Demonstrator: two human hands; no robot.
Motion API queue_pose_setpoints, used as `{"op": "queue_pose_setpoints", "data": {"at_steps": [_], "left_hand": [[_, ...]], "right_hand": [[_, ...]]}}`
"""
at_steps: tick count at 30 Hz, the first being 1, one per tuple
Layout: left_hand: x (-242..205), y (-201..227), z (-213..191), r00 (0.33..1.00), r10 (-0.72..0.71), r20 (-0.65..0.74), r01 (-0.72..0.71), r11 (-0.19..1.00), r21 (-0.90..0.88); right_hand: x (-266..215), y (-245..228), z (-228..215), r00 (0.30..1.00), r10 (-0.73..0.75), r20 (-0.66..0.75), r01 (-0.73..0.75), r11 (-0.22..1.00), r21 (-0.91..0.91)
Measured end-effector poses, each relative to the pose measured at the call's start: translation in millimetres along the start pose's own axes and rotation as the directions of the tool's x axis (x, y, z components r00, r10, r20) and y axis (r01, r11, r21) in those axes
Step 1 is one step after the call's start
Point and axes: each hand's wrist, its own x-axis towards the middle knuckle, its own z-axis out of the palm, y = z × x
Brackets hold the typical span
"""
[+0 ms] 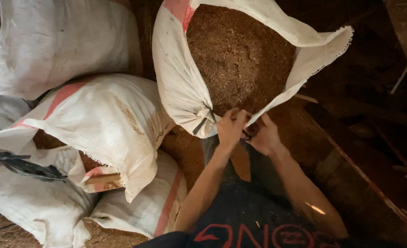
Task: The person ties the top of a large white sack filled with brown granular material using a black plastic tie. They gather the sack opening, thread the tie through, and pull it tight to secure the contents.
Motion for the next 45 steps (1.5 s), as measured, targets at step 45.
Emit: {"op": "queue_pose_setpoints", "data": {"at_steps": [45], "left_hand": [[131, -8, -151, 0.71, 0.69, -0.14, -0.559, 0.673, 0.485]], "right_hand": [[220, -45, 203, 0.666, -0.715, 0.216, 0.606, 0.349, -0.715]]}}
